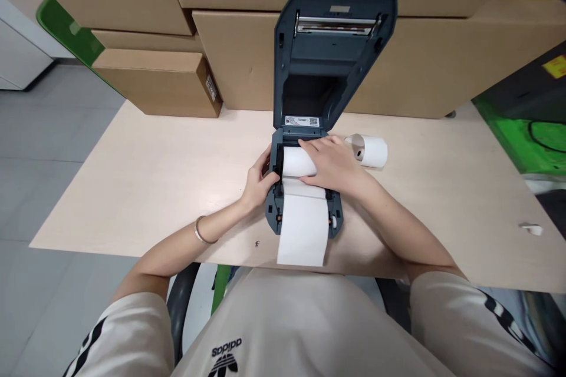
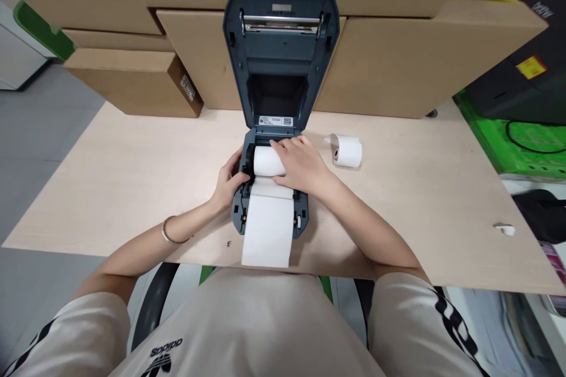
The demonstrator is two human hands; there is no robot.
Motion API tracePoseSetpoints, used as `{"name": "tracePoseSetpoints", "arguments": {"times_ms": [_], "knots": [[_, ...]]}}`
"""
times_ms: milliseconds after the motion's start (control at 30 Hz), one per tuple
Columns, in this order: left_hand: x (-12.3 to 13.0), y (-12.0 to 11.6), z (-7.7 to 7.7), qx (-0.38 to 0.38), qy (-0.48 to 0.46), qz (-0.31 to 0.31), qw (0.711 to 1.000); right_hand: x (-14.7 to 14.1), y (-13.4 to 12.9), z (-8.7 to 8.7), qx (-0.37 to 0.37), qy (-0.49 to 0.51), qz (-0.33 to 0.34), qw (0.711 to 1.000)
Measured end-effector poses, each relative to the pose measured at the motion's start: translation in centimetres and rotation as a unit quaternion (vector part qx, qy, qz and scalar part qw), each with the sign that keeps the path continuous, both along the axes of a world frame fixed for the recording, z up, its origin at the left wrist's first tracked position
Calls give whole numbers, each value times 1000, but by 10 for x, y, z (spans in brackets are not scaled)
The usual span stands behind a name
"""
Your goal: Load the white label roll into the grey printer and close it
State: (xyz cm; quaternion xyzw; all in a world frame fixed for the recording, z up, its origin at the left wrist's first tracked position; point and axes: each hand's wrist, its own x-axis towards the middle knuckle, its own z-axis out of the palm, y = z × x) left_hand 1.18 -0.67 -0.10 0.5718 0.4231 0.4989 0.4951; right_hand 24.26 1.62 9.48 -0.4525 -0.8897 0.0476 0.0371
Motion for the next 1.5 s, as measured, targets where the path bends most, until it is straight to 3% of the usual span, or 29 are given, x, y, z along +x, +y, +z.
{"name": "tracePoseSetpoints", "arguments": {"times_ms": [133, 267, 433, 533, 600, 700, 800, 1000, 1233, 1333, 1500], "knots": [[0, -1, 1, 11, 9, -2, 1000, 1, 8, -3, -13, 12, 16, 1000], [-1, 0, 2, 22, 10, -10, 1000, 9, 9, 6, -10, 102, 12, 995], [-1, 1, 3, 32, 3, -16, 999, 41, -10, 50, -28, 233, -9, 972], [1, 1, 3, 31, -12, -5, 999, 75, -21, 77, -16, 237, -12, 971], [1, 2, 2, 30, -20, -3, 999, 98, -23, 84, -8, 204, -40, 978], [1, 3, 0, 26, -25, -10, 999, 120, -15, 77, -14, 131, -112, 985], [-1, 4, -1, 28, -22, -15, 999, 123, 3, 59, -56, 71, -165, 982], [-1, 5, -1, 39, -20, -11, 999, 110, 40, 26, -149, 85, -144, 975], [-1, 4, -4, 45, -13, -12, 999, 102, 54, 0, -211, 52, -135, 967], [-2, 3, -3, 38, -16, -18, 999, 126, 57, 5, -195, 81, -132, 968], [-3, 3, -4, 42, -8, -18, 999, 185, 65, 7, -145, 44, -256, 955]]}}
